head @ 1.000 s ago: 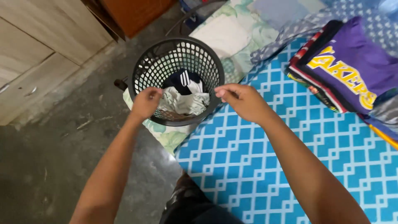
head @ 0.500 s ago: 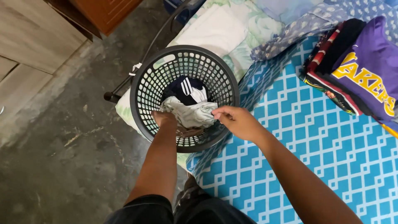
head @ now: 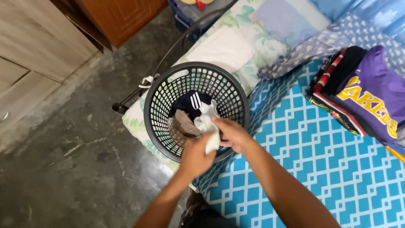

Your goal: Fold various pieces of clothing including a t-shirt, trousers, and shorts on a bed.

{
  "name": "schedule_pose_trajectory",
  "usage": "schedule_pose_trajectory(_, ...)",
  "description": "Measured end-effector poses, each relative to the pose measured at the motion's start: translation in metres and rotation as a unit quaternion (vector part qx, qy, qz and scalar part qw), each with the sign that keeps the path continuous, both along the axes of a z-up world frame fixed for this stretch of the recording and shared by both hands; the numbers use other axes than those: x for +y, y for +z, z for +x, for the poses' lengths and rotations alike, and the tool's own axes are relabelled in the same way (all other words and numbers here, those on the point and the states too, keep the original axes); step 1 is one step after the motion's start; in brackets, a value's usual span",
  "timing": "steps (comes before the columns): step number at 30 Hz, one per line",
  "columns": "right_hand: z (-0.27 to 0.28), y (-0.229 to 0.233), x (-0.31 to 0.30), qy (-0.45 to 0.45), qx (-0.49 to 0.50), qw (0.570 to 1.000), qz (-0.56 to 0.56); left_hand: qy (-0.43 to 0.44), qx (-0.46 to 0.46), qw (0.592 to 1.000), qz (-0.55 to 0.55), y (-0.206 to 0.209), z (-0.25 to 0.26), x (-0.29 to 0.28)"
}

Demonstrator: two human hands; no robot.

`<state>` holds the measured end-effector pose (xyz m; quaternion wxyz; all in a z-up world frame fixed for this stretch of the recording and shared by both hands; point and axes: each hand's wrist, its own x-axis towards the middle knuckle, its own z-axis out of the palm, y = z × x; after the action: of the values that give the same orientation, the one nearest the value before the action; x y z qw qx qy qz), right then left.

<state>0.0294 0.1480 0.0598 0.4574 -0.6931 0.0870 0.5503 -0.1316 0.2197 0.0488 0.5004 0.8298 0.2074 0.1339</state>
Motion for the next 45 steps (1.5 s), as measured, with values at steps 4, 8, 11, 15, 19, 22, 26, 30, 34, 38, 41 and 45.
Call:
schedule_pose_trajectory(4,0.002,-0.078,-0.037,-0.009,0.015,0.985,0.171,0.014,-0.062,0.984,-0.164,0.010,-0.030,-0.042)
schedule_pose_trajectory(8,-0.009,-0.017,-0.059,-0.049,0.039,0.943,0.327,0.077,-0.201,0.953,-0.212,-0.061,-0.040,-0.059)
schedule_pose_trajectory(11,-0.019,0.039,-0.094,-0.041,-0.029,0.930,0.365,0.133,-0.169,0.909,-0.356,-0.039,-0.026,-0.069)
schedule_pose_trajectory(15,-0.024,0.079,-0.179,-0.036,-0.166,0.908,0.384,0.031,-0.252,0.915,-0.314,0.052,0.001,-0.126)
schedule_pose_trajectory(19,-0.034,0.116,-0.289,-0.067,-0.265,0.899,0.343,-0.072,-0.280,0.885,-0.365,0.087,0.022,-0.231)
schedule_pose_trajectory(22,-0.037,0.145,-0.370,-0.145,-0.287,0.870,0.375,-0.121,-0.275,0.912,-0.278,0.113,0.046,-0.306)
schedule_pose_trajectory(26,-0.048,0.152,-0.472,-0.145,-0.357,0.875,0.294,-0.160,-0.195,0.932,-0.260,0.125,0.068,-0.394)
schedule_pose_trajectory(30,-0.059,0.130,-0.551,-0.180,-0.417,0.845,0.283,-0.184,-0.068,0.964,-0.179,0.096,0.077,-0.465)
schedule_pose_trajectory(34,-0.088,0.091,-0.611,-0.208,-0.397,0.869,0.212,-0.239,-0.066,0.876,-0.414,0.023,0.068,-0.517)
schedule_pose_trajectory(38,-0.111,0.066,-0.631,-0.137,-0.380,0.914,0.041,-0.192,0.114,0.860,-0.458,-0.017,0.046,-0.542)
schedule_pose_trajectory(41,-0.115,0.008,-0.641,-0.208,-0.379,0.894,0.123,-0.133,0.120,0.848,-0.499,-0.070,0.041,-0.542)
schedule_pose_trajectory(45,-0.108,-0.026,-0.654,-0.414,-0.306,0.830,0.217,0.003,0.101,0.818,-0.567,-0.049,0.042,-0.524)
